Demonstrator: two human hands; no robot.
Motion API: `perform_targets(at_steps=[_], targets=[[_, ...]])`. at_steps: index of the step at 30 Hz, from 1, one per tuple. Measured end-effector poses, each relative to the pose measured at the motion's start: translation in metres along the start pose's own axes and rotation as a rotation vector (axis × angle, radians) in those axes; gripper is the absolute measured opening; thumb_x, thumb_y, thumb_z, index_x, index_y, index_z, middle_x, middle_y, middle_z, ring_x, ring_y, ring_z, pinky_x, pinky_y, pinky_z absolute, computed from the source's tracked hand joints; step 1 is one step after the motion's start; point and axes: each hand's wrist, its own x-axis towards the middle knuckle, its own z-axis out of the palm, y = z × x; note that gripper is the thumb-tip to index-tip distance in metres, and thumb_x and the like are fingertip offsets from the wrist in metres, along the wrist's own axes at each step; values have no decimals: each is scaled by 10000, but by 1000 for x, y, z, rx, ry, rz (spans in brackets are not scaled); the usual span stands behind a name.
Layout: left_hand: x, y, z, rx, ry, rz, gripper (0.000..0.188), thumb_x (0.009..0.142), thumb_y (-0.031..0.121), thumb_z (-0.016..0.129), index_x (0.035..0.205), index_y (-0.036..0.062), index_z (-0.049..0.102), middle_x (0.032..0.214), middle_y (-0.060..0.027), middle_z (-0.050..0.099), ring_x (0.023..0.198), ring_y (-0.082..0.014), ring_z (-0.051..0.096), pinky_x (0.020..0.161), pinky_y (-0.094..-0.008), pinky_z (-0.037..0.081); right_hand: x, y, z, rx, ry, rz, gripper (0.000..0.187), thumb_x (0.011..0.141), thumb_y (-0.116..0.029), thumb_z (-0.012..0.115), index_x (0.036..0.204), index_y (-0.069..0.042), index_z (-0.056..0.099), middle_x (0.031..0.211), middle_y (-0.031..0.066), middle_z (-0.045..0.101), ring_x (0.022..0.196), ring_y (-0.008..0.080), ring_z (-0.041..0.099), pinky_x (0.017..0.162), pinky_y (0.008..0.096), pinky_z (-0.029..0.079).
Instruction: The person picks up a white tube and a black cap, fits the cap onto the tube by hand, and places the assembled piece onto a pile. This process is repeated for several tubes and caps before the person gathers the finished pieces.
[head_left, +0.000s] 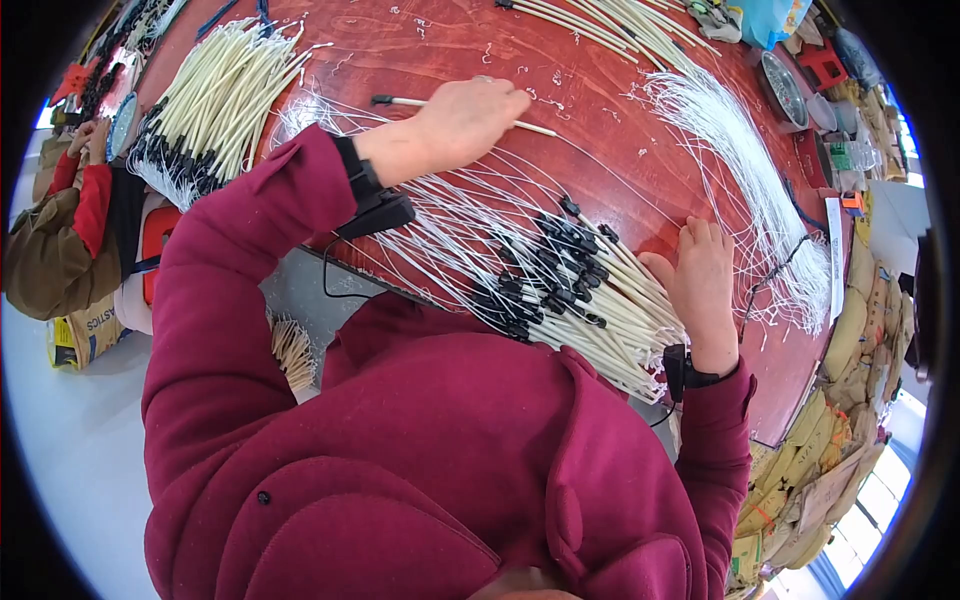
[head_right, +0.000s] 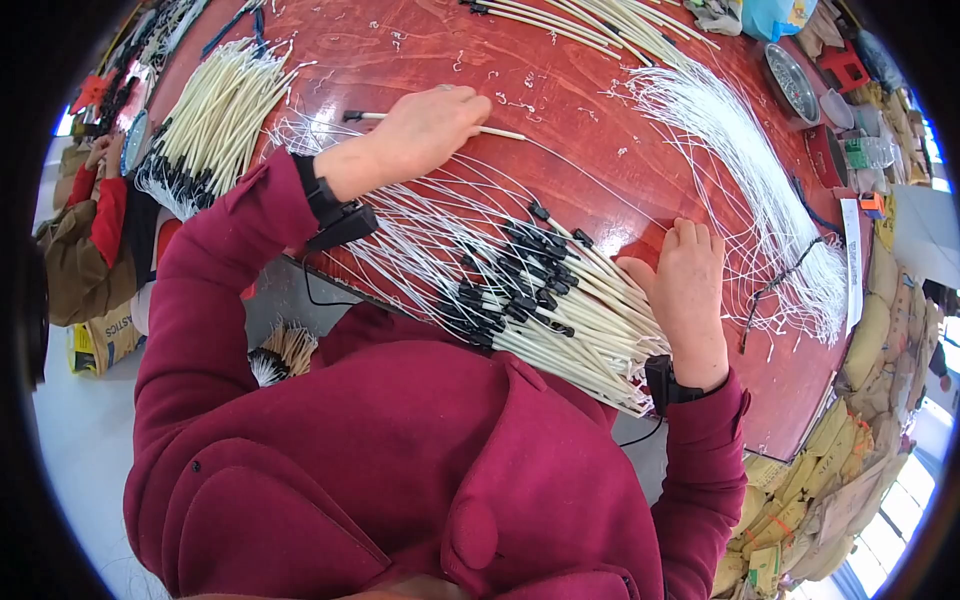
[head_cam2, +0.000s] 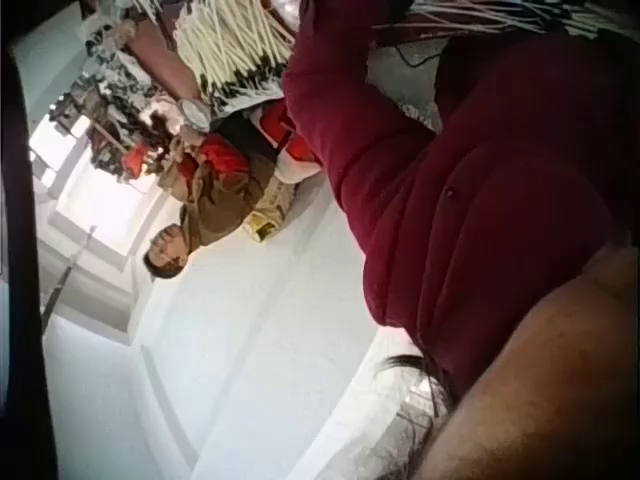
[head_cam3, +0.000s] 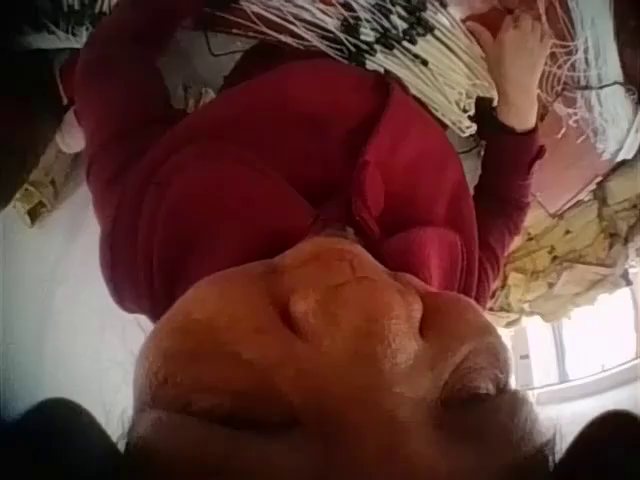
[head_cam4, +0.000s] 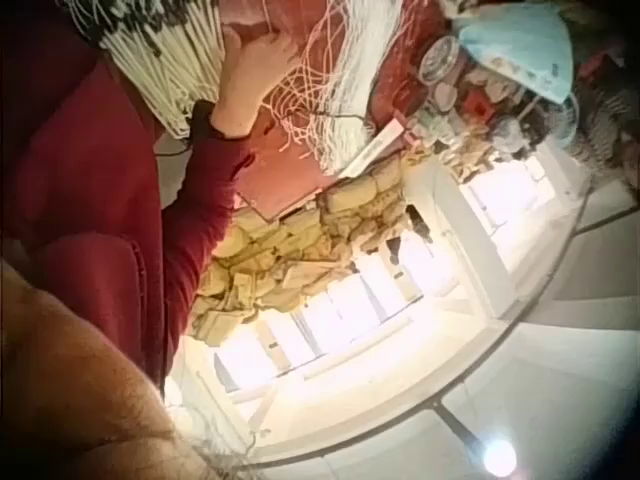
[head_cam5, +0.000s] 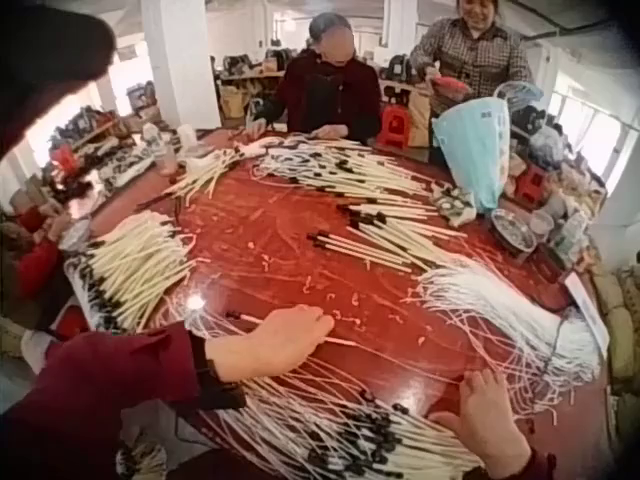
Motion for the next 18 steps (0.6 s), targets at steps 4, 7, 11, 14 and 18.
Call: perform_targets(at_steps=[4,7,11,14,18], targets=[[36,38,10,40,26,241,130,857,117,590,962,42,593,943,-127,635,938,-331,650,763,-445,556,-3,11,30,-73,241,-97,818,905,-533,597,1343,144,458,1472,227,410,1298,383,412,1097,473,323],[74,86,32,36,16,366,120,839,120,594,918,42,639,929,-131,655,894,-314,666,693,-453,564,3,20,43,58,488,-311,825,922,-561,547,1371,124,448,1462,239,416,1288,397,428,1105,473,318],[90,138,44,-23,119,492,132,829,131,605,929,60,652,937,-114,658,871,-292,669,655,-423,557,9,14,41,254,472,-448,798,872,-475,651,1394,93,447,1480,227,414,1314,399,414,1114,480,304],[83,132,41,23,167,470,137,823,145,613,930,67,650,950,-111,654,886,-286,664,674,-424,549,12,30,44,299,638,-424,748,877,-424,666,1403,63,453,1466,221,435,1316,397,422,1112,467,317],[60,84,-8,38,194,275,220,843,195,637,1010,52,618,976,-128,627,948,-319,635,774,-443,521,11,51,42,435,661,-301,655,912,-348,654,1413,28,462,1432,216,473,1295,389,454,1103,453,340]])
